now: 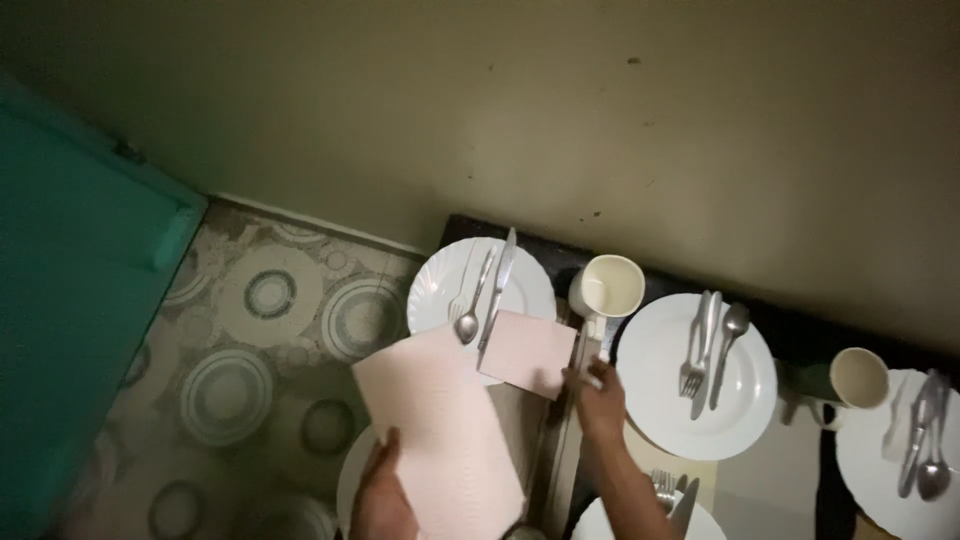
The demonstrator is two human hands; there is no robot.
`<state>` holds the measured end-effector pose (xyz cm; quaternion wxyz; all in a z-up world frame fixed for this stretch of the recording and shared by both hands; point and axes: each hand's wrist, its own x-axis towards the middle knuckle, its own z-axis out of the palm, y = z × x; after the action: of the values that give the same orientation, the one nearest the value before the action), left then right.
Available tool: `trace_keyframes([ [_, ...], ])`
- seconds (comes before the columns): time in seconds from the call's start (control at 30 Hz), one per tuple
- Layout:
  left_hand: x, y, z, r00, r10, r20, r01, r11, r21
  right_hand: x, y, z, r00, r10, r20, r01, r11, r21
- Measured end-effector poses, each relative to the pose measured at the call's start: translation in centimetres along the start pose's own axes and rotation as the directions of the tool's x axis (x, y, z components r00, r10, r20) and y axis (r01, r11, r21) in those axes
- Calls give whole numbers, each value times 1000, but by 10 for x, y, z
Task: Arrange plates, mugs, cutlery, and napkins on a dining table for six people.
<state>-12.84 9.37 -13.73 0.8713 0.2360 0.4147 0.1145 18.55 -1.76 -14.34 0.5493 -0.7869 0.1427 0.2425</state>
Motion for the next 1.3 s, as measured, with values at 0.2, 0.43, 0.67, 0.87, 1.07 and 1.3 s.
trace_keyframes([
  [0.2, 60, 60, 119, 997, -21, 74, 17, 999, 48, -110, -91, -25, 993, 49, 112, -62, 991, 116],
  [0.43, 37, 57, 190, 971, -37, 234, -62, 914, 401, -121, -100, -68, 980, 109, -169, -87, 988, 129],
  [0.67, 34, 49, 227, 918, -396, -25, 396, 918, -20, -128, -99, -109, 966, 79, -245, -4, 956, 293],
  [0.87, 61, 8, 196, 948, -308, 85, 280, 930, 239, -137, -113, -125, 955, 39, -294, 31, 972, 232],
  [1.07, 59, -5, 204, 950, -212, 229, 150, 954, 261, -135, -114, -144, 930, 188, -316, -17, 880, 476],
  [1.3, 23, 6, 262, 900, -417, 128, 375, 889, 261, -123, -99, -167, 944, 326, -52, -240, 787, 568],
])
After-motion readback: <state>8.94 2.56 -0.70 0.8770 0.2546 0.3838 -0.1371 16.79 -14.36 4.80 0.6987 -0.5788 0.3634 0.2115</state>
